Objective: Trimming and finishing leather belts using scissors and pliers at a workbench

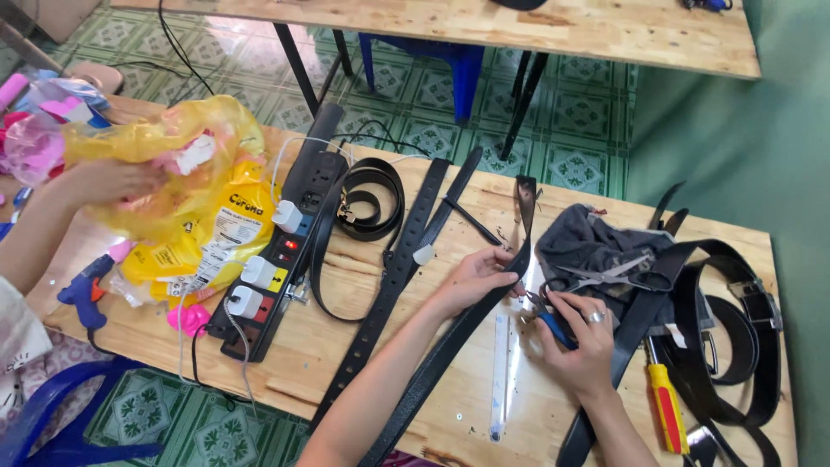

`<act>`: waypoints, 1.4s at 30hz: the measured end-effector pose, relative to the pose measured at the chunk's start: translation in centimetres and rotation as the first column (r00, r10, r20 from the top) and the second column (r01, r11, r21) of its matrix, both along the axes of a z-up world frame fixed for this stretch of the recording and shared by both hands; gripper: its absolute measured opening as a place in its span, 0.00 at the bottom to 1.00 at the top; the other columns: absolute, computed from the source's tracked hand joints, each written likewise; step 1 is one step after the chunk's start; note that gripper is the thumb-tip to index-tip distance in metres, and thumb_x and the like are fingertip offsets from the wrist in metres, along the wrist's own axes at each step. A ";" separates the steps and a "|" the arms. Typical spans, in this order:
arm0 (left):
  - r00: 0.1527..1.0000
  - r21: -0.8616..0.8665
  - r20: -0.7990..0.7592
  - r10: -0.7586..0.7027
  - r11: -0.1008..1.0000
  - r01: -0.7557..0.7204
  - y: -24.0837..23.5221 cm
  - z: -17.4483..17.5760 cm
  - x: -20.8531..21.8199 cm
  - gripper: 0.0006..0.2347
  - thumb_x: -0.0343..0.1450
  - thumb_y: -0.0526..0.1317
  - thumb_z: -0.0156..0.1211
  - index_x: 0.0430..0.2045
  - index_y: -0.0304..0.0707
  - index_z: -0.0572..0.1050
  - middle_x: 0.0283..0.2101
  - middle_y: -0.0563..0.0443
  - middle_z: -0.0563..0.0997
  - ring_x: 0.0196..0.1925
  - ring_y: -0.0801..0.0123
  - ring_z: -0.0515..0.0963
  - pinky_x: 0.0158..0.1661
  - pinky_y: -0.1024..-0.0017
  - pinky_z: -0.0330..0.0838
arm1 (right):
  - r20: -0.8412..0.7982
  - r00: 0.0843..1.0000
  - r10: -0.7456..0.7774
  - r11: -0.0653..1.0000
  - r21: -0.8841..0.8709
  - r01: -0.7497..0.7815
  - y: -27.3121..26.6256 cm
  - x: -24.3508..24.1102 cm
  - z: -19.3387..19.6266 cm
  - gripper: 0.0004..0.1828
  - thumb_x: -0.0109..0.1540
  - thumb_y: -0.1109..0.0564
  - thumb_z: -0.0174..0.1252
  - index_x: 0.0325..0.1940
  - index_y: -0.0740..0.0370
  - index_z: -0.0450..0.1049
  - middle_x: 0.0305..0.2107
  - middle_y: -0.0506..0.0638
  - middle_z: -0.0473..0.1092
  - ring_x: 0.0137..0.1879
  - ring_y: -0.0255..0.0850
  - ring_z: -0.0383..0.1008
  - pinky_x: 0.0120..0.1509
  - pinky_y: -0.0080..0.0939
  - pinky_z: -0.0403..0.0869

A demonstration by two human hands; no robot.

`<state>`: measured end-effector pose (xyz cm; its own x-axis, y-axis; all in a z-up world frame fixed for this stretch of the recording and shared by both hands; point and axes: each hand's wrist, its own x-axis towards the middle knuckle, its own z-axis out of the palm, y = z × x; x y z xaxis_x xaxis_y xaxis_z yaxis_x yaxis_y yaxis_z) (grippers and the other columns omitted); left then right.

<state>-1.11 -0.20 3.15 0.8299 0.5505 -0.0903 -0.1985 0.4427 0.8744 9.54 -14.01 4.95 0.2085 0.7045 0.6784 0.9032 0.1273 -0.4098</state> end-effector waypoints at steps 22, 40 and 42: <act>1.000 -0.015 0.023 0.009 1.000 -0.008 0.1 -0.8 0.0 0.09 0.61 0.31 0.52 0.30 0.30 0.62 0.28 0.40 0.72 0.28 0.63 0.75 0.26 0.79 0.71 | -0.013 1.000 -0.002 1.000 -0.013 0.002 0.1 -0.5 0.1 0.14 0.49 0.60 0.55 0.38 0.66 0.68 0.34 0.53 0.65 0.39 0.45 0.63 0.49 0.42 0.61; 1.000 -0.021 0.003 0.000 1.000 0.000 0.0 -0.6 -0.1 0.08 0.61 0.31 0.51 0.30 0.30 0.62 0.26 0.37 0.72 0.27 0.62 0.75 0.25 0.77 0.71 | -0.002 1.000 -0.019 0.999 -0.030 0.019 0.1 -0.5 0.0 0.14 0.49 0.59 0.54 0.39 0.65 0.68 0.34 0.51 0.65 0.40 0.45 0.63 0.48 0.40 0.61; 0.999 -0.007 0.041 0.000 1.000 0.001 0.1 -0.3 -0.2 0.08 0.61 0.31 0.51 0.29 0.30 0.62 0.26 0.37 0.72 0.27 0.62 0.75 0.24 0.77 0.71 | -0.004 1.000 0.001 1.000 -0.029 -0.001 0.2 -0.5 0.3 0.14 0.49 0.60 0.55 0.38 0.65 0.68 0.34 0.51 0.65 0.39 0.44 0.63 0.47 0.40 0.61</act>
<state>-1.26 -0.15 2.84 0.8334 0.5495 -0.0598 -0.2342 0.4491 0.8622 9.08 -13.79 5.28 0.2108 0.7242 0.6566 0.9014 0.1159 -0.4172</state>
